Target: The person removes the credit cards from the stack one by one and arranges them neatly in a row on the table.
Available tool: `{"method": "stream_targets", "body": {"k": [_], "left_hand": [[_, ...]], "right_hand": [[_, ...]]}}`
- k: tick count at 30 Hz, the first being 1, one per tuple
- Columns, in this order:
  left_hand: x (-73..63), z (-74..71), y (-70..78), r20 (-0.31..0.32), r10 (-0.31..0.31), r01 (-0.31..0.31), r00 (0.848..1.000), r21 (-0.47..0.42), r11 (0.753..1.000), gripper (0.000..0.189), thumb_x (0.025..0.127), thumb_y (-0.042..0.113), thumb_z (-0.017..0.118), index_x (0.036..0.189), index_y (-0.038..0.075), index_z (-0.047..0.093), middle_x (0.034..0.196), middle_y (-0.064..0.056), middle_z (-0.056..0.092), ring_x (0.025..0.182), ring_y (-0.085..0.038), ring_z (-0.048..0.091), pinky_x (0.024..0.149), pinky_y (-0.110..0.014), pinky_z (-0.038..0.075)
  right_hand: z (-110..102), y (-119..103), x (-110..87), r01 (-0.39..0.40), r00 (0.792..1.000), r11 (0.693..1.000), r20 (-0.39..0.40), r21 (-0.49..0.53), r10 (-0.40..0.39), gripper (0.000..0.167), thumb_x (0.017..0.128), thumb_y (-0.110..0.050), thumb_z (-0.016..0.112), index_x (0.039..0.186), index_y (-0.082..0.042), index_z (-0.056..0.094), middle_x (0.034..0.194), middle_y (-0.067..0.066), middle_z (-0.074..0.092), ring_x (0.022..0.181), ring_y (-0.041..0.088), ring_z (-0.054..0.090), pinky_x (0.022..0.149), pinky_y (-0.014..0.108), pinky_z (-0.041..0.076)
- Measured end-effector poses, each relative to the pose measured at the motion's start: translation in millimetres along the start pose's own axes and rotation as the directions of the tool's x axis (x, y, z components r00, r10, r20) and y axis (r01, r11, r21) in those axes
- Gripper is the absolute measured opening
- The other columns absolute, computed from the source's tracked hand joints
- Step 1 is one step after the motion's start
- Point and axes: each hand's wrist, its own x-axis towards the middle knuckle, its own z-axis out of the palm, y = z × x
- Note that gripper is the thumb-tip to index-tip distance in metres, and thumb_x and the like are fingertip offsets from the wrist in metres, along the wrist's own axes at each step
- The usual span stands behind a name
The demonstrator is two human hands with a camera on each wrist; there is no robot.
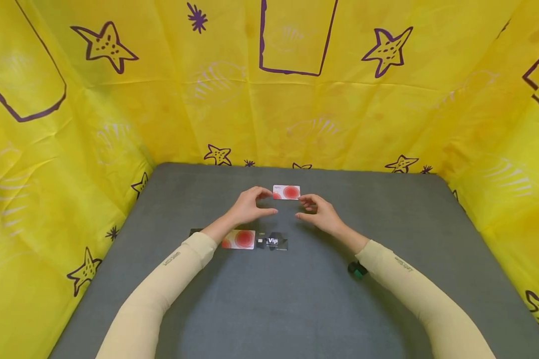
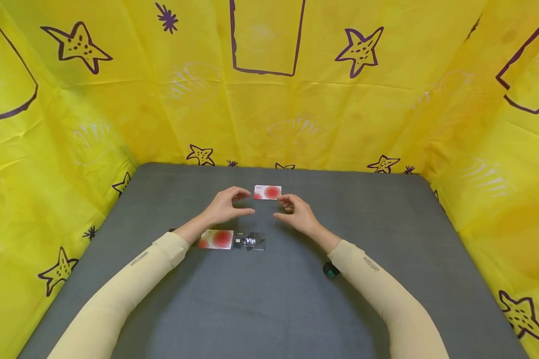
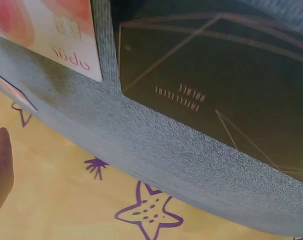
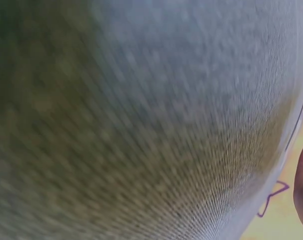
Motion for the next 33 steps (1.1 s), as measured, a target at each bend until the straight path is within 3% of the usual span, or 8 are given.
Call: {"method": "stream_targets", "body": {"k": [10,33], "left_hand": [[17.9,-3.1,-8.1,-0.050,-0.045,0.046,0.998,0.021,0.999,0.056,0.079,0.031,0.083,0.121,0.000,0.062,0.119,-0.012,0.063,0.113,-0.025,0.058,0.099,-0.037,0.045],[52.7,-0.8,-22.0,0.000,-0.050,0.050,0.999,0.083,0.995,0.056,0.079,0.028,0.083,0.122,-0.001,0.060,0.121,-0.014,0.062,0.112,-0.028,0.057,0.100,-0.037,0.044]], "right_hand": [[-5,5,15.2,-0.016,1.000,1.000,-0.023,-0.016,0.015,0.050,0.082,-0.017,0.080,0.125,0.000,0.058,0.119,0.017,0.062,0.106,0.029,0.057,0.096,0.041,0.047],[-15,12,46.9,-0.052,0.999,0.995,-0.010,-0.089,0.051,0.050,0.083,-0.014,0.079,0.126,0.001,0.058,0.118,0.018,0.060,0.107,0.031,0.056,0.096,0.042,0.046]]}}
